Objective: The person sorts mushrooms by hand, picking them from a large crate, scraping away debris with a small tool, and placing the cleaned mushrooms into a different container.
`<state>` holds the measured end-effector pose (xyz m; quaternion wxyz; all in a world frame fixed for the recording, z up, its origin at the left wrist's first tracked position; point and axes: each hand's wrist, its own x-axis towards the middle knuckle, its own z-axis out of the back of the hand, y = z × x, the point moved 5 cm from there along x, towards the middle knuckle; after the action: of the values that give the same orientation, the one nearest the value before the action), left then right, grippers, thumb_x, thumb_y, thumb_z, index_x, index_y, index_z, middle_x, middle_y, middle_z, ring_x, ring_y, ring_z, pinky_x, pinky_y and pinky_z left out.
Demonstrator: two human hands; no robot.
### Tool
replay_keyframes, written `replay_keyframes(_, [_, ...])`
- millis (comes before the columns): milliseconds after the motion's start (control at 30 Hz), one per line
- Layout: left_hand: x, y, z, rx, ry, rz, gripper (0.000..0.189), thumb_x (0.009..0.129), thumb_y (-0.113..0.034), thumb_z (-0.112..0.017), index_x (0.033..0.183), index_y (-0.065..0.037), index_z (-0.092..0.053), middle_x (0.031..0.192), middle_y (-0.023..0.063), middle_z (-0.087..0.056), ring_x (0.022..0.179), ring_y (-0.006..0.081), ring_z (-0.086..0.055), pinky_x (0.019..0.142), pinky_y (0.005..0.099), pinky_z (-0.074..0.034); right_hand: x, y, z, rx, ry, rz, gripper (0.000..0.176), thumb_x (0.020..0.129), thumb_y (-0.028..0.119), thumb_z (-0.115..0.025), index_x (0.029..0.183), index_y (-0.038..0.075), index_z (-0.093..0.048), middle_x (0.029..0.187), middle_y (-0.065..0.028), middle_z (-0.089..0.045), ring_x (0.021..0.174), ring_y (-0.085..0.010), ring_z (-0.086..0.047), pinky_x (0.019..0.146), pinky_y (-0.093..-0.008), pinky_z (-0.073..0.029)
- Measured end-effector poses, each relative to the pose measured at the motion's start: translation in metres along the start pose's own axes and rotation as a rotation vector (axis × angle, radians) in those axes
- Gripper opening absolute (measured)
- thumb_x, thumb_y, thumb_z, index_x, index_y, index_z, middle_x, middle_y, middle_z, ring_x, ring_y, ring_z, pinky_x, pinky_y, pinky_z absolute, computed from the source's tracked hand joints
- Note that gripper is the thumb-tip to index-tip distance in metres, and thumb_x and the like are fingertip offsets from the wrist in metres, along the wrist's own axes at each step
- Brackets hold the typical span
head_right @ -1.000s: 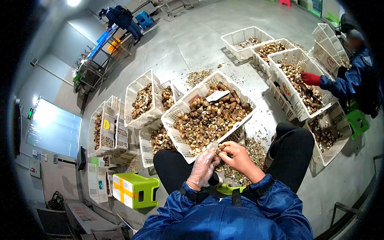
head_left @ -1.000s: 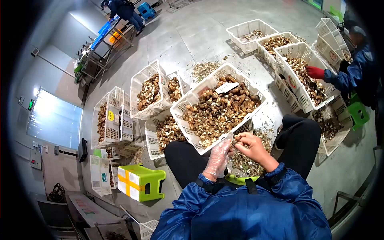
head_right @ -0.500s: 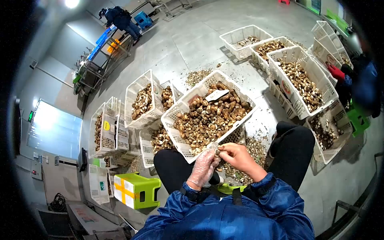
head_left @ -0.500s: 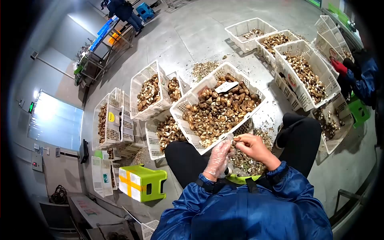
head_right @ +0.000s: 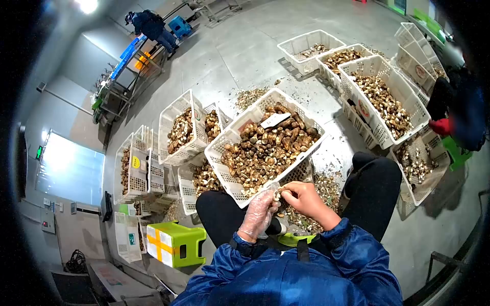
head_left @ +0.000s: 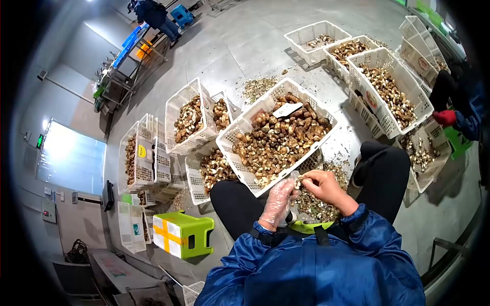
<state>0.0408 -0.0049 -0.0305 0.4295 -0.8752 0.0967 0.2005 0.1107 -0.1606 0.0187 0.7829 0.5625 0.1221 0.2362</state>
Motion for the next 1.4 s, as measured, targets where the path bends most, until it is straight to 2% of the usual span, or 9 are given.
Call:
replay_keyframes(133, [-0.001,-0.001,0.002,0.045,-0.02,-0.018,0.027,0.1,-0.016,-0.061,0.123,-0.001,-0.06,0.1,0.0005,-0.062,0.079,0.0073,-0.056,0.069,0.0198,-0.048,-0.001,0.008,-0.007,-0.058,-0.124,0.369,0.019,0.089,0.015,-0.068,0.095,-0.002,-0.071,0.085,-0.0158,-0.07,0.071,-0.0264,-0.067,0.064,-0.0351,-0.052])
replay_keyframes(267, [-0.003,-0.002,-0.003,0.091,-0.006,-0.005,0.023,0.101,-0.019,-0.06,0.117,-0.001,-0.061,0.096,-0.0013,-0.06,0.079,0.0081,-0.055,0.071,0.0222,-0.047,0.0,-0.01,-0.002,0.006,0.06,-0.187,0.021,0.09,0.018,-0.07,0.096,-0.002,-0.071,0.096,-0.0155,-0.07,0.078,-0.0244,-0.067,0.071,-0.034,-0.053])
replay_keyframes(400, [-0.006,-0.012,-0.008,0.284,-0.047,-0.034,0.017,0.101,-0.019,-0.06,0.106,-0.002,-0.061,0.092,-0.0004,-0.059,0.078,0.0085,-0.054,0.071,0.0239,-0.046,0.0,0.005,-0.007,0.011,-0.13,0.266,0.02,0.09,0.017,-0.067,0.095,-0.002,-0.072,0.075,-0.0118,-0.067,0.063,-0.0179,-0.062,0.059,-0.032,-0.049])
replay_keyframes(500, [-0.007,-0.009,-0.008,0.252,0.006,-0.029,0.017,0.101,-0.019,-0.06,0.105,-0.003,-0.061,0.092,-0.0007,-0.059,0.078,0.0087,-0.054,0.071,0.0239,-0.046,-0.001,-0.012,-0.002,0.013,0.036,-0.203,0.021,0.09,0.018,-0.068,0.098,-0.001,-0.072,0.086,-0.0123,-0.069,0.072,-0.0153,-0.064,0.065,-0.0293,-0.051])
replay_keyframes(667, [-0.008,-0.013,-0.01,0.245,-0.03,-0.048,0.017,0.101,-0.019,-0.061,0.106,-0.003,-0.062,0.091,-0.0013,-0.058,0.078,0.0091,-0.056,0.072,0.0241,-0.046,-0.001,-0.014,-0.011,0.167,-0.104,0.148,0.025,0.09,0.021,-0.068,0.099,-0.002,-0.072,0.074,-0.0078,-0.068,0.064,-0.0125,-0.06,0.059,-0.0306,-0.048])
replay_keyframes(867, [-0.005,-0.01,-0.003,0.061,0.006,0.02,0.02,0.1,-0.02,-0.062,0.113,-0.004,-0.062,0.096,0.0008,-0.06,0.082,0.0121,-0.06,0.072,0.0259,-0.051,-0.002,-0.028,-0.008,0.138,-0.034,-0.216,0.023,0.089,0.021,-0.069,0.097,-0.001,-0.072,0.074,-0.0068,-0.067,0.065,-0.01,-0.059,0.058,-0.0303,-0.047])
replay_keyframes(1067, [0.002,-0.002,0.0,-0.209,0.015,0.079,0.03,0.101,-0.017,-0.061,0.128,-0.005,-0.056,0.106,0.0034,-0.063,0.084,0.013,-0.06,0.071,0.0232,-0.054,0.0,-0.014,-0.003,0.118,-0.173,-0.012,0.018,0.084,0.013,-0.068,0.081,-0.005,-0.065,0.105,-0.0131,-0.071,0.083,-0.0199,-0.067,0.071,-0.0303,-0.051])
replay_keyframes(1267, [0.008,0.001,0.002,-0.323,0.087,0.105,0.027,0.102,-0.016,-0.058,0.127,-0.004,-0.056,0.103,0.0022,-0.062,0.079,0.0085,-0.059,0.065,0.0198,-0.052,-0.001,-0.012,-0.004,0.035,-0.104,-0.094,0.02,0.085,0.013,-0.068,0.098,-0.001,-0.073,0.098,-0.0131,-0.072,0.08,-0.02,-0.068,0.071,-0.031,-0.053])
replay_keyframes(1400, [0.008,0.001,0.002,-0.329,0.049,0.067,0.036,0.1,-0.012,-0.061,0.135,-0.005,-0.055,0.113,0.0042,-0.064,0.093,0.0115,-0.063,0.076,0.023,-0.055,-0.001,-0.01,-0.009,0.093,-0.082,-0.023,0.022,0.088,0.016,-0.071,0.101,-0.001,-0.073,0.1,-0.0115,-0.072,0.079,-0.0191,-0.068,0.071,-0.0294,-0.054])
